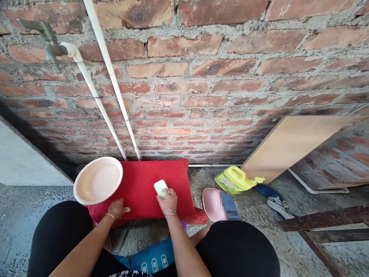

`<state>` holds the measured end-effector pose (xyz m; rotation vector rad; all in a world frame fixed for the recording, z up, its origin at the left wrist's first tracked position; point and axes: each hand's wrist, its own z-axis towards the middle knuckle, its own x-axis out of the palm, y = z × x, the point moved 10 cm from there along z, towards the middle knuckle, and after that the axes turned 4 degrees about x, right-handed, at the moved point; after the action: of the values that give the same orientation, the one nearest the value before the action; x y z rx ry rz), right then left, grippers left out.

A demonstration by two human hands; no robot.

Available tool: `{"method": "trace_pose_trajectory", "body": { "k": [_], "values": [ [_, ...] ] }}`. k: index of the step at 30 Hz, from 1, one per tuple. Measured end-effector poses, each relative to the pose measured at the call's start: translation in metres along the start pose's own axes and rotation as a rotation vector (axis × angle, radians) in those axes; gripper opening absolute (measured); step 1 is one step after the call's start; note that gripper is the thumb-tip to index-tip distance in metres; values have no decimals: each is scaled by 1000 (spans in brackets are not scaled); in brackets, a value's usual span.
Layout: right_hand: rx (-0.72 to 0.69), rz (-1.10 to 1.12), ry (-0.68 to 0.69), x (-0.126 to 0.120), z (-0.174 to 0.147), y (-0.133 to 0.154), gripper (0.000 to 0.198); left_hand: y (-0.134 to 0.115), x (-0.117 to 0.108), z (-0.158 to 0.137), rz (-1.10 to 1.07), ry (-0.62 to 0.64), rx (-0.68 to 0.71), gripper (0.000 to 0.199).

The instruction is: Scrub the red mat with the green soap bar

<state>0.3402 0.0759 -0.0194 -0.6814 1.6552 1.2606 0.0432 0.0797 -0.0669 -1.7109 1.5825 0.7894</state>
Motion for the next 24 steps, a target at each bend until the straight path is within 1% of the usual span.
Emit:
{"method": "trace_pose_trajectory", "body": {
  "k": [2, 3, 4, 6, 7, 8, 11, 12, 13, 14, 15, 17, 19, 20, 21, 22, 23, 24],
  "values": [
    [-174, -14, 112, 24, -11, 31, 28, 1, 0, 0, 3, -4, -8, 47],
    [-219, -23, 151, 32, -15, 39, 30, 1, 0, 0, 4, -5, -7, 47],
    [-242, -31, 178, 36, -17, 42, 31, 1, 0, 0, 5, -7, -4, 47],
    [-211, -45, 171, 32, -13, 29, 31, 0, 0, 0, 8, -5, 3, 47],
    [-153, -52, 138, 24, -8, 15, 30, 0, 0, 0, 10, -3, 3, 47],
    [-64, -60, 87, 13, -2, -3, 28, 0, 0, 0, 12, 1, 4, 47],
    [323, -56, -114, -28, 7, -70, 28, -2, 0, 0, 12, 7, 16, 48],
    [421, -44, -165, -37, 6, -85, 30, -2, 0, 0, 10, 8, 17, 48],
    [471, -28, -200, -42, 6, -92, 32, -2, 0, 0, 8, 8, 16, 47],
    [467, -11, -218, -44, 6, -91, 33, -2, -1, 0, 5, 7, 14, 47],
    [415, 3, -216, -41, 6, -82, 32, -2, -1, -1, 4, 7, 10, 46],
    [218, 25, -153, -27, 7, -47, 29, -1, -1, -1, 5, 7, 7, 45],
    [3, 27, -27, -4, 1, -6, 26, -1, -1, -2, 5, 11, 2, 46],
    [-82, 20, 42, 7, -3, 11, 25, 0, -1, -2, 3, 14, -2, 47],
    [-143, 9, 100, 16, -7, 23, 25, 0, -1, -2, -1, 17, -4, 47],
    [-175, -1, 139, 22, -10, 29, 25, 0, -1, -2, -5, 18, -7, 47],
    [-176, -9, 158, 23, -11, 29, 26, 1, -1, -1, -9, 18, -10, 47],
    [-148, -14, 153, 21, -10, 23, 26, 1, 0, -1, -12, 19, -13, 47]
  ]
}}
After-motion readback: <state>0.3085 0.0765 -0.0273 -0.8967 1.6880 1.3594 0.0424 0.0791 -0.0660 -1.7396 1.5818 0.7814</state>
